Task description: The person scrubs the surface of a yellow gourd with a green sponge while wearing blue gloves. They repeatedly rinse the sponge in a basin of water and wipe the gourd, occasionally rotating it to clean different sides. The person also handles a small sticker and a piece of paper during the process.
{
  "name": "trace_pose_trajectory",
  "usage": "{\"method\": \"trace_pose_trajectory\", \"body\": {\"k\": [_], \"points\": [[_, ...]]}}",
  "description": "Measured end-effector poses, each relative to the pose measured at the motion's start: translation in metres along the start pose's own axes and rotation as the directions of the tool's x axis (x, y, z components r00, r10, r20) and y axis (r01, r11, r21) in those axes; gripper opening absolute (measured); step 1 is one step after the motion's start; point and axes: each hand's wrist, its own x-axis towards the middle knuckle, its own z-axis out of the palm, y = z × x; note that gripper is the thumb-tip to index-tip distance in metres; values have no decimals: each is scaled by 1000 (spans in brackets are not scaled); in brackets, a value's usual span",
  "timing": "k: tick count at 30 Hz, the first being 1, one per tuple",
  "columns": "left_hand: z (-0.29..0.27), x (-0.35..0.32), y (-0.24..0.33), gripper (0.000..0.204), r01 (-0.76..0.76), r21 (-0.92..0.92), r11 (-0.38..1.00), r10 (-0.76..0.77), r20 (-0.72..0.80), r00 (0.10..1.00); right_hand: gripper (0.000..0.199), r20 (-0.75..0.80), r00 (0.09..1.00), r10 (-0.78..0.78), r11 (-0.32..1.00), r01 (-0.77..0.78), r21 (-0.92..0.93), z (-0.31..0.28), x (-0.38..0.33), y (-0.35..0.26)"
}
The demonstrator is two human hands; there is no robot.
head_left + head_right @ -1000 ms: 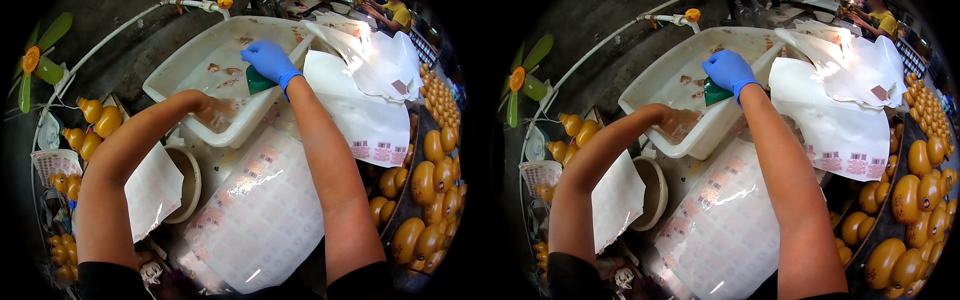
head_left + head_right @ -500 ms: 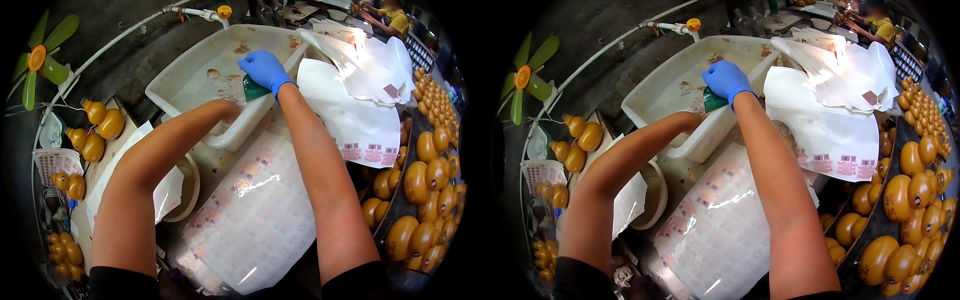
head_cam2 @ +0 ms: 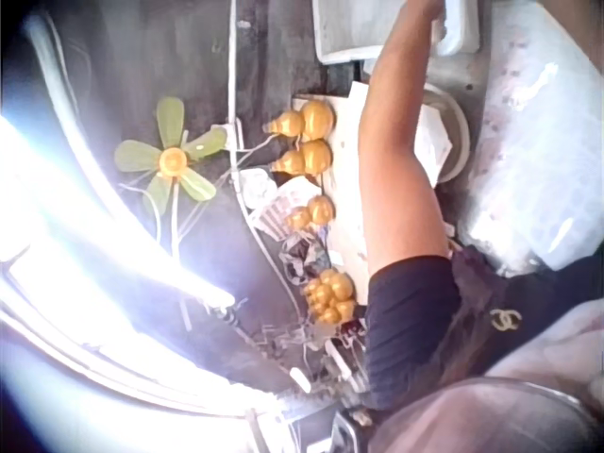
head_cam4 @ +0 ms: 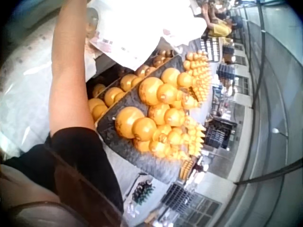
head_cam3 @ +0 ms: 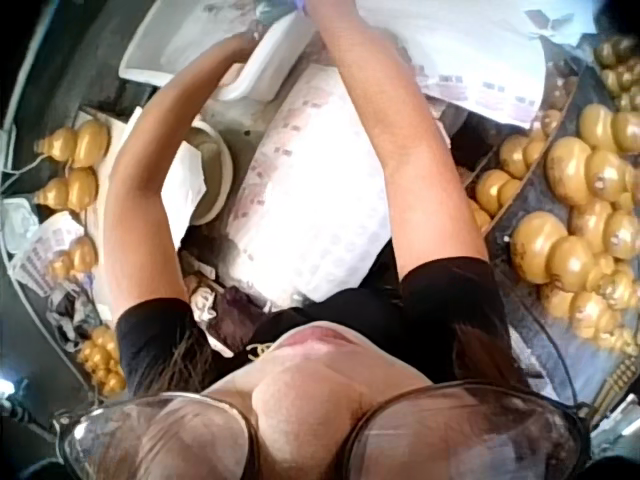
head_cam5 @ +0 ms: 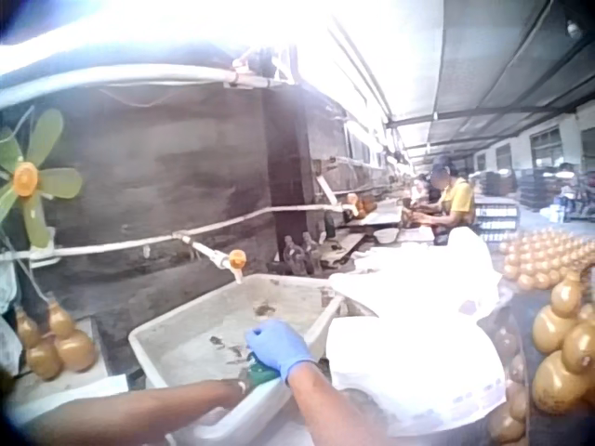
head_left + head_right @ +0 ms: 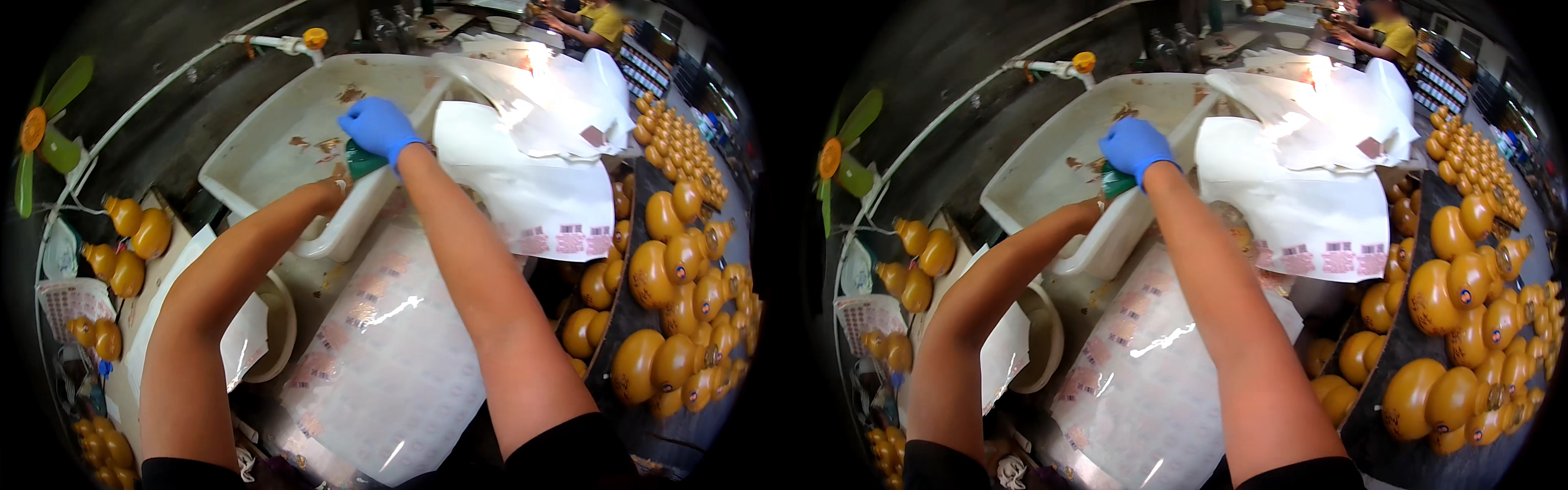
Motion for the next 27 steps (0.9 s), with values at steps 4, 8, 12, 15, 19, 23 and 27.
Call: {"method": "trace_pose_trajectory", "body": {"k": [4,8,12,15,19,23,27], "points": [[2,2,8,75,6,-102,995,-4,15,1000,33,-2,999,46,999,-46,2,1,1,1],[2,-4,9,75,59,-222,973,-59,5,998,33,48,995,90,995,-91,37,-5,-4,-6],[2,-3,12,75,99,-338,936,-110,-13,994,32,53,988,145,988,-147,47,-10,-8,-8],[-2,-16,13,74,130,-413,902,-158,-35,987,31,37,992,123,991,-125,55,-9,-7,-14],[-3,-20,13,74,159,-500,851,-204,-36,978,29,53,983,174,982,-177,58,-11,-9,-14],[-4,-28,12,74,184,-544,819,-231,-19,973,30,41,981,190,980,-192,48,-13,-11,-14],[-10,-36,4,65,186,-356,916,-159,105,982,30,44,980,193,979,-196,60,-11,-13,-17]]}}
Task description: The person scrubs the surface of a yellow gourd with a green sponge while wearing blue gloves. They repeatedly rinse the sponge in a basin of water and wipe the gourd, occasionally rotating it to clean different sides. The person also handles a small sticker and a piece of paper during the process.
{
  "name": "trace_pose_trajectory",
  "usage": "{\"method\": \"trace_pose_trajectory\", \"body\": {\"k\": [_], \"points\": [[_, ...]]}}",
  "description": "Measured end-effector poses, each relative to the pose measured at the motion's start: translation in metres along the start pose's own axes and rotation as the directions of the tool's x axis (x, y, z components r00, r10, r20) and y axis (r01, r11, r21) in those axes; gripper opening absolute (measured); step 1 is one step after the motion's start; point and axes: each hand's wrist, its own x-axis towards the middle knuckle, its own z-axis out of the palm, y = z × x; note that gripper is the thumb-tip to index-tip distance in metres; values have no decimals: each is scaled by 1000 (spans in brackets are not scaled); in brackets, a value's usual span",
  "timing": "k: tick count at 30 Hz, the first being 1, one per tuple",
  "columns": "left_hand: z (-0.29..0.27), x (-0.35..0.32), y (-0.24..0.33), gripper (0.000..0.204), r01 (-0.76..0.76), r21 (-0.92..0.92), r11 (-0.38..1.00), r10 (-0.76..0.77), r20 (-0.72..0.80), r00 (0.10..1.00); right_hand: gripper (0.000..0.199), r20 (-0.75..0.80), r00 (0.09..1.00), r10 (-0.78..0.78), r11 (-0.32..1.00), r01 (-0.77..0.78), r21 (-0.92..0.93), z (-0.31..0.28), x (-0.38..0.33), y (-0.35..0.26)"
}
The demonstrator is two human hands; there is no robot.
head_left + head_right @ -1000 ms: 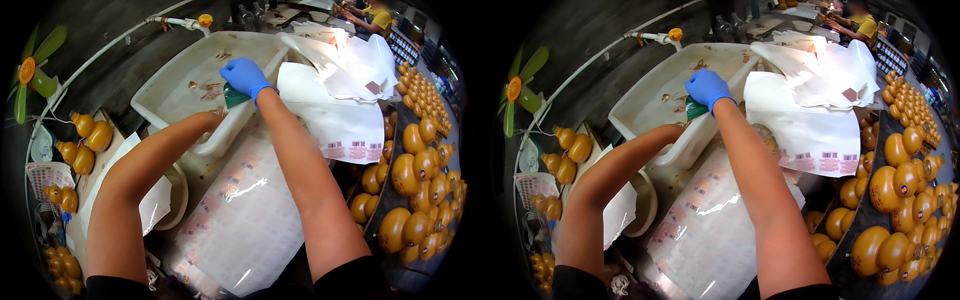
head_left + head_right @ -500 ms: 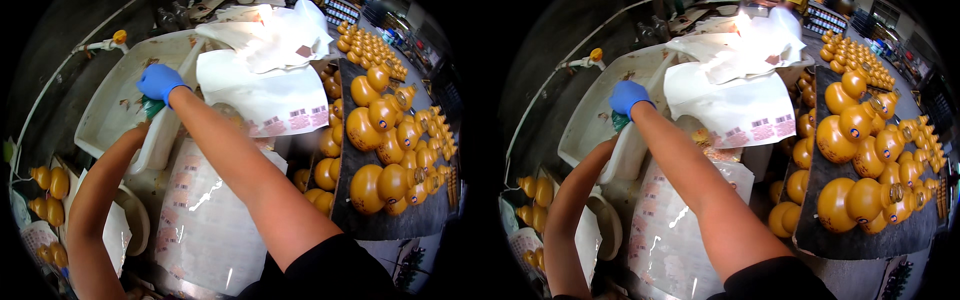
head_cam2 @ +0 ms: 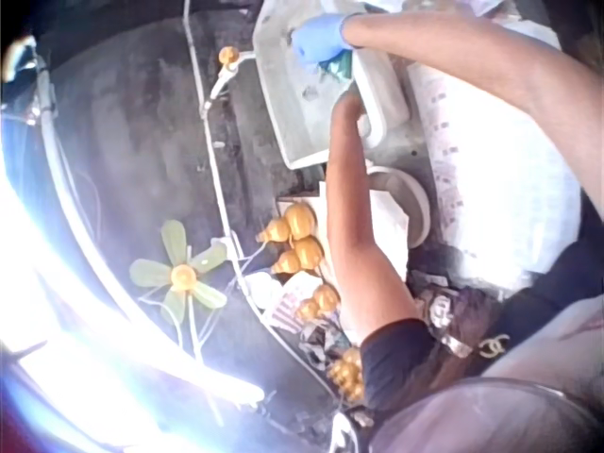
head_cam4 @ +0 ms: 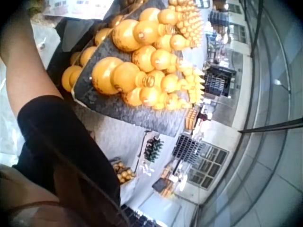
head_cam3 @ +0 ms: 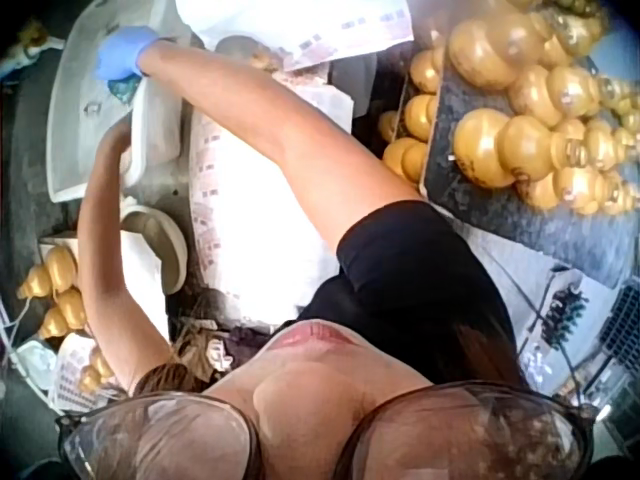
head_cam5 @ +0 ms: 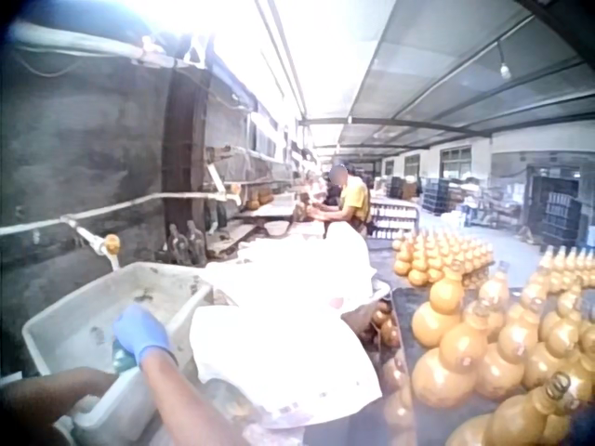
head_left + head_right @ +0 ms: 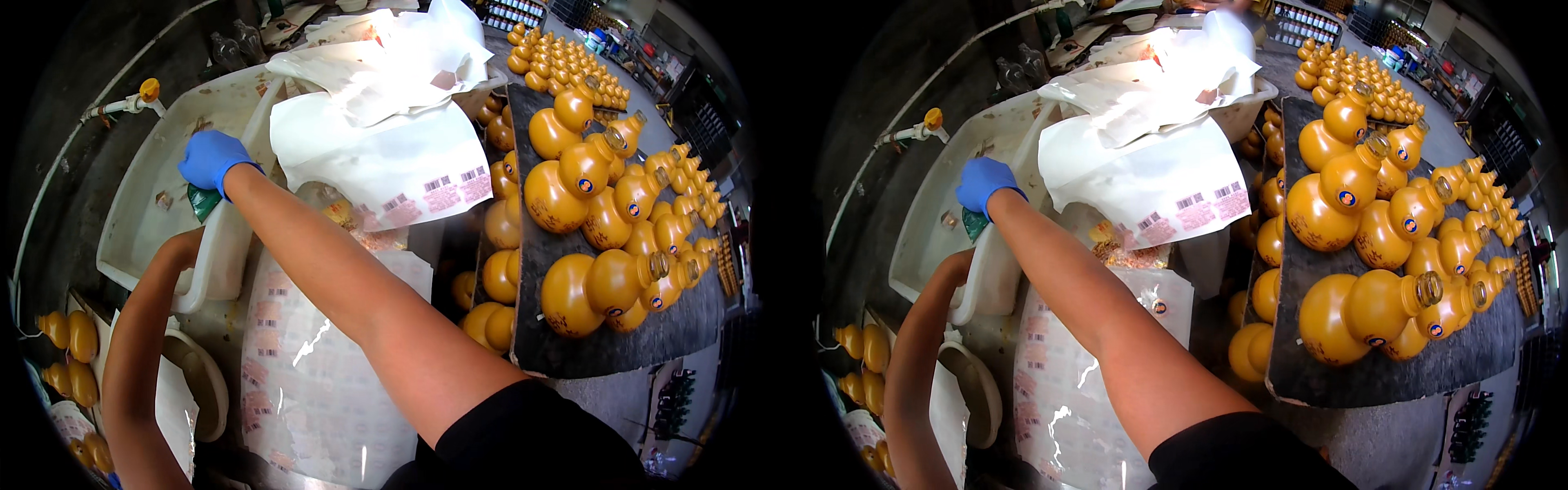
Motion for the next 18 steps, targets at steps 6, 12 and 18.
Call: {"method": "trace_pose_trajectory", "body": {"k": [6,12,18], "points": [[-15,-31,21,67,-235,480,845,183,152,971,31,-26,1000,8,999,-10,-49,0,2,1],[-14,-75,26,65,87,-448,890,-17,160,987,35,9,999,37,999,-37,-23,-3,2,1],[-7,-124,18,87,-261,-52,964,265,126,956,39,9,999,-39,995,39,-92,20,13,2]]}}
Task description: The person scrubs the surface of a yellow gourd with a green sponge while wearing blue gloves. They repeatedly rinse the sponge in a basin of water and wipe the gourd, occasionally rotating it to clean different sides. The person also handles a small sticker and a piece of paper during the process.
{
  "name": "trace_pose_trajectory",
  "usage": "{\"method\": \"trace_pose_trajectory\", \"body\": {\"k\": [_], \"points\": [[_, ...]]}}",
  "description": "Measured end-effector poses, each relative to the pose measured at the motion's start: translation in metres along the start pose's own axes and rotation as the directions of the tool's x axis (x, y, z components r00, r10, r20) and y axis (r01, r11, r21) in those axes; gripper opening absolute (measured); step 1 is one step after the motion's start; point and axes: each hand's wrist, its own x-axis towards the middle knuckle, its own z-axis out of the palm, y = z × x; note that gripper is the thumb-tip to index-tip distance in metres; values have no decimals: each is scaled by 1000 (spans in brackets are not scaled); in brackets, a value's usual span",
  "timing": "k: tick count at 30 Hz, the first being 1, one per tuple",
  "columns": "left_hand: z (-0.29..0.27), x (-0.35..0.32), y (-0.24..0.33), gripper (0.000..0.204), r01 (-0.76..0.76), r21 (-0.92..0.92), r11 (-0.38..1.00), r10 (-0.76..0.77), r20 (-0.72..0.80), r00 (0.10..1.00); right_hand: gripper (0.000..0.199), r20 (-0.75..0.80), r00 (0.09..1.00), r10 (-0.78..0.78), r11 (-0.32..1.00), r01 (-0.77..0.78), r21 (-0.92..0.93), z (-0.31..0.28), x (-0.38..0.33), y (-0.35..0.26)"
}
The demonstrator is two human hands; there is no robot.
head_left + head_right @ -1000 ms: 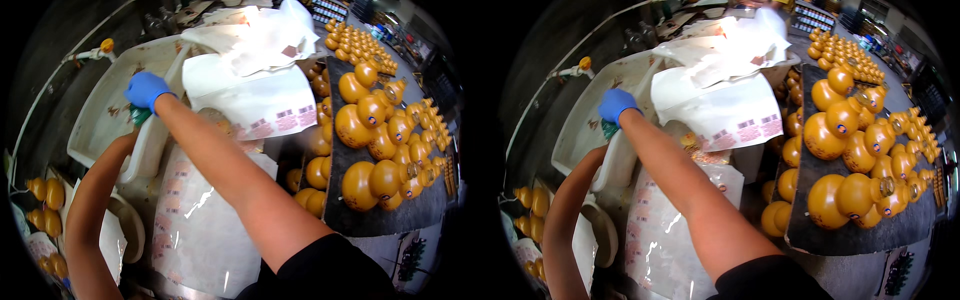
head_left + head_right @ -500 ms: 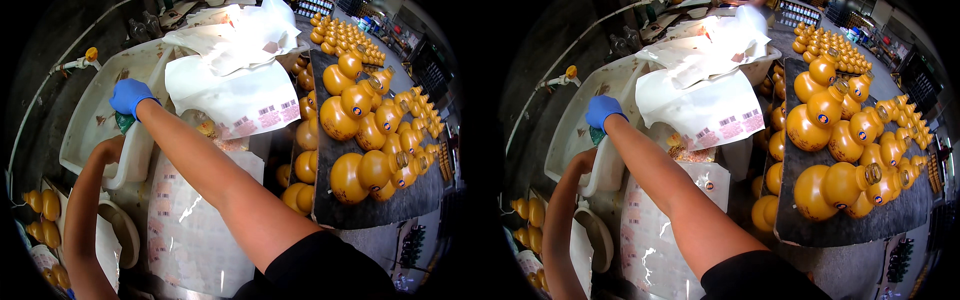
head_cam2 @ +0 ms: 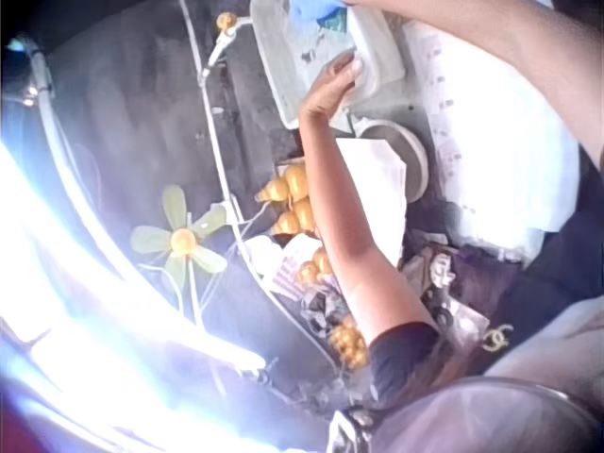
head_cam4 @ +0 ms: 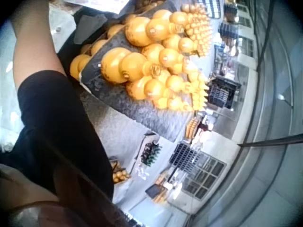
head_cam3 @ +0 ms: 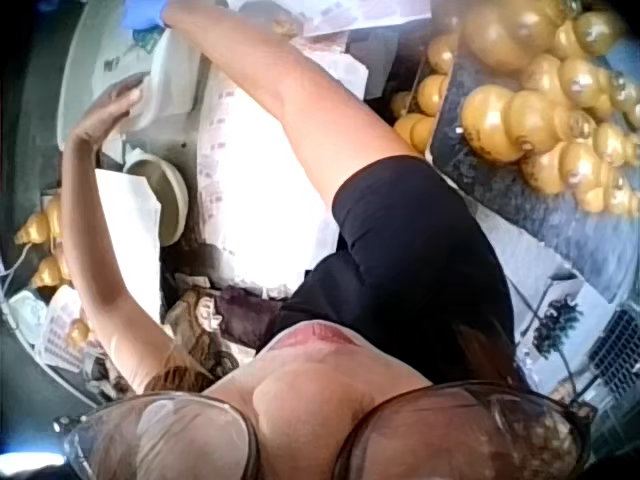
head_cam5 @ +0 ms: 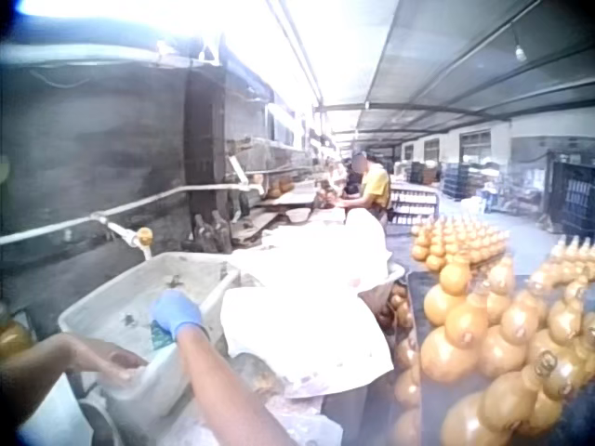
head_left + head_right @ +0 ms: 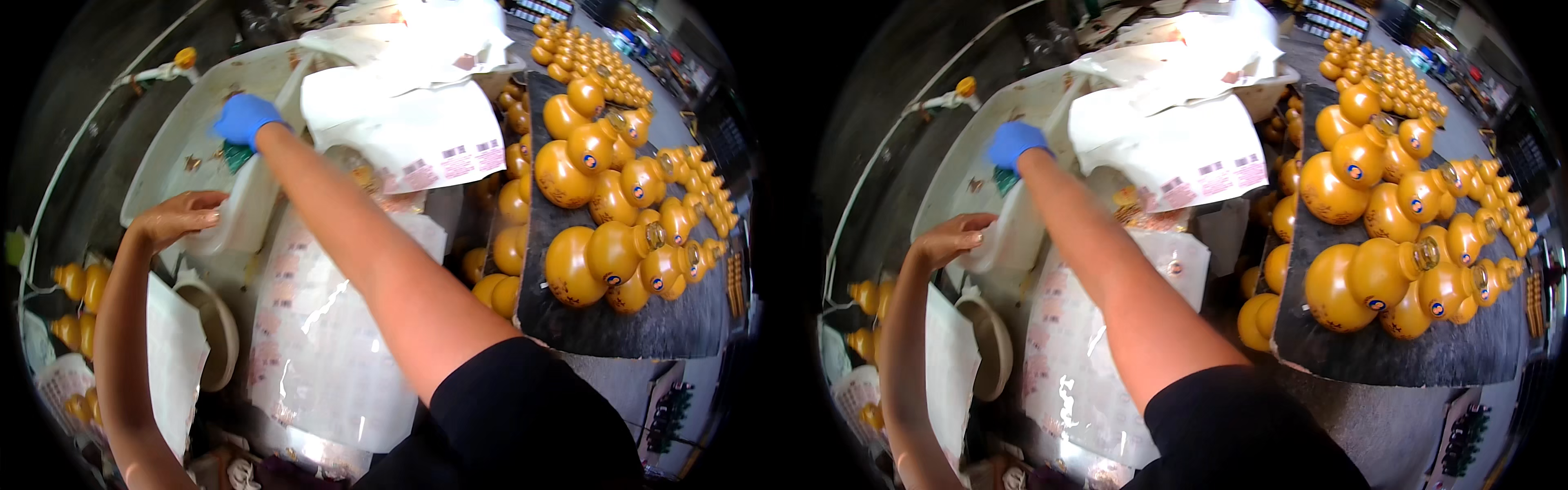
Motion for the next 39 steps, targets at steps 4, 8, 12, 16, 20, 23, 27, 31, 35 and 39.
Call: {"method": "trace_pose_trajectory", "body": {"k": [4,8,12,16,20,23,27,31,35,39], "points": [[19,-9,23,68,39,462,886,46,-172,984,39,63,997,-53,998,54,-16,-10,9,8],[3,-18,4,36,-86,242,967,161,-313,936,35,-13,994,-107,992,107,59,-10,9,13],[14,-70,22,29,-263,182,947,319,-609,727,37,-71,992,-108,977,119,177,-3,14,18],[110,-72,37,34,-382,707,595,801,-562,206,36,-191,976,-102,937,159,312,-23,29,55],[239,-68,-12,60,-154,914,375,703,-171,691,27,-101,993,68,763,13,646,-20,-8,-4],[295,-73,-12,92,-181,797,576,310,-9,951,17,-139,983,-123,760,183,624,-29,0,14],[286,-108,-19,82,-209,660,722,397,-146,906,15,-61,996,-59,558,84,825,-46,-62,-20],[255,-186,8,49,-179,353,919,334,-452,827,22,-47,999,-1,547,40,836,-48,-134,-53],[274,-279,16,28,-269,100,958,249,-758,603,29,9,994,-113,617,63,784,-41,-237,-81],[320,-359,-21,20,-184,36,982,104,-921,375,29,76,992,-103,953,76,294,-32,-312,-32]]}}
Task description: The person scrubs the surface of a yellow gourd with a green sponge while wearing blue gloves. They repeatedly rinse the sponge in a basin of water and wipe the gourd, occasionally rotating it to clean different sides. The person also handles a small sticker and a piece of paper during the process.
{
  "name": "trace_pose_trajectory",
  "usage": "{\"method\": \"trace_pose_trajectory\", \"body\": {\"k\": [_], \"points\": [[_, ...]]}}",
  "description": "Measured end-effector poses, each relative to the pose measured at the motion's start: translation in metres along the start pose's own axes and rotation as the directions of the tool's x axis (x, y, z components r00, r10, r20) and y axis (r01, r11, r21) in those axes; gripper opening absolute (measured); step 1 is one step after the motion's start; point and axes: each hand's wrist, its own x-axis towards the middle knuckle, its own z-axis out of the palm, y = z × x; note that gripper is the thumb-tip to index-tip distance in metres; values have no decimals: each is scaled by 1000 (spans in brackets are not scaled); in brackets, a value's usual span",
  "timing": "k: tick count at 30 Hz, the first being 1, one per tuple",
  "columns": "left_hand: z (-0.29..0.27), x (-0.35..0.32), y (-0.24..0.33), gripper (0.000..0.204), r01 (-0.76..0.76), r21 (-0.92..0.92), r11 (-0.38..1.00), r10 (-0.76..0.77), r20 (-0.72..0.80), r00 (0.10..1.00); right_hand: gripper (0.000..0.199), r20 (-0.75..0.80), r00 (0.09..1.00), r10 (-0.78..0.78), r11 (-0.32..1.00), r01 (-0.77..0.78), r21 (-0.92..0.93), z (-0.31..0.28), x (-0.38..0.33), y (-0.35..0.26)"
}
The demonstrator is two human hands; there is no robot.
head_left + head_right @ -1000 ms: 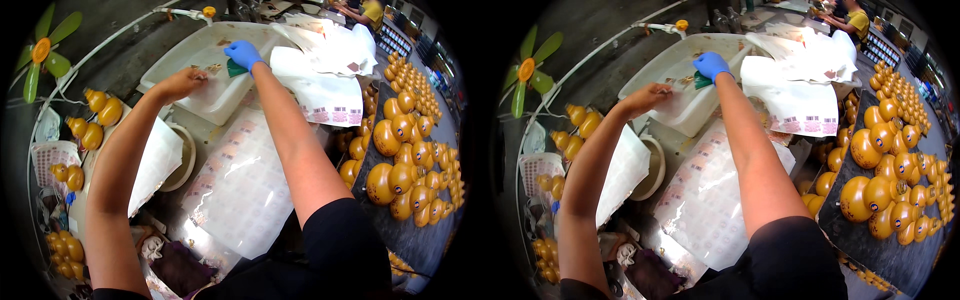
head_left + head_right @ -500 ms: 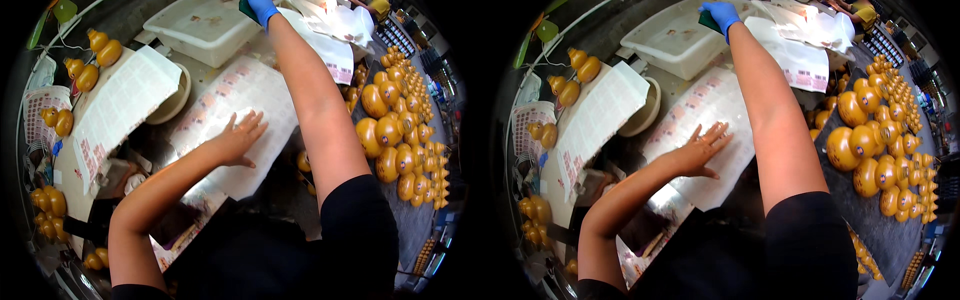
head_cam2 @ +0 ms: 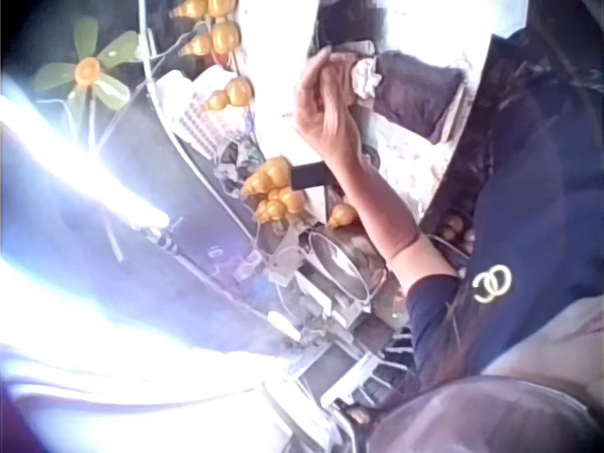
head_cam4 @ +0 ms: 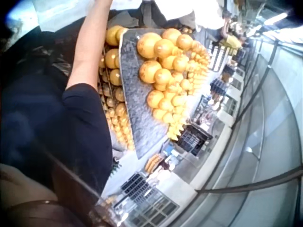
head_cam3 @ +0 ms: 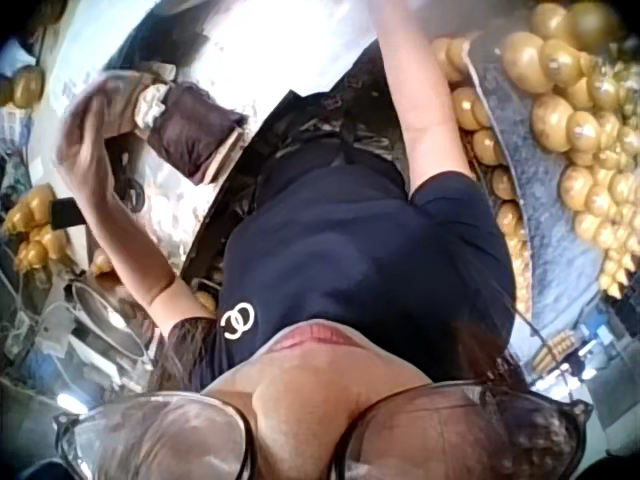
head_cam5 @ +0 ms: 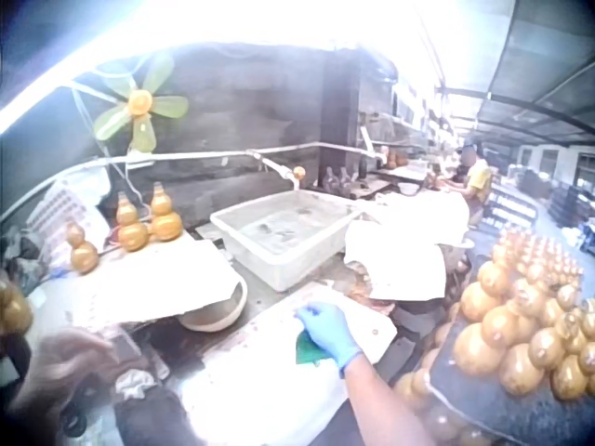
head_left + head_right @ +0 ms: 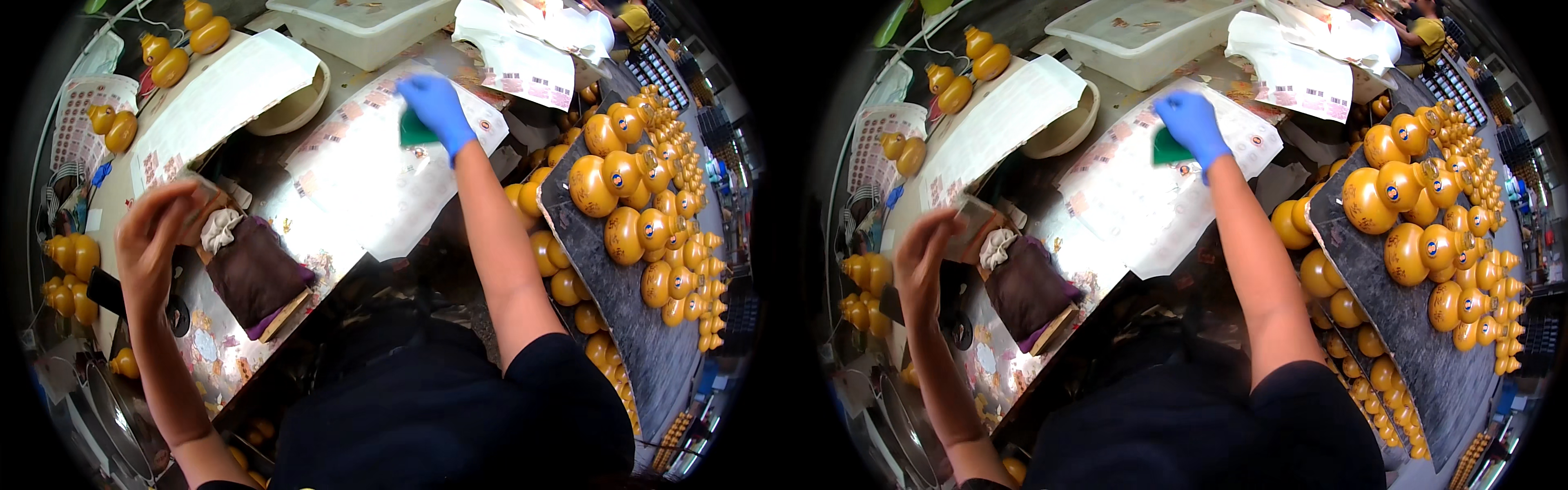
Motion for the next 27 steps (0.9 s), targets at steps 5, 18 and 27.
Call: {"method": "trace_pose_trajectory", "body": {"k": [5,18,27], "points": [[-30,-87,-60,23,148,-232,961,-196,-201,960,26,145,953,265,921,-206,-332,-11,-53,60],[-12,-171,-112,24,269,-358,894,-404,-386,829,27,447,860,247,695,-478,536,-11,-71,-23],[2,-140,-102,65,203,-120,972,-236,-520,821,27,511,841,179,721,-466,513,64,-93,-104]]}}
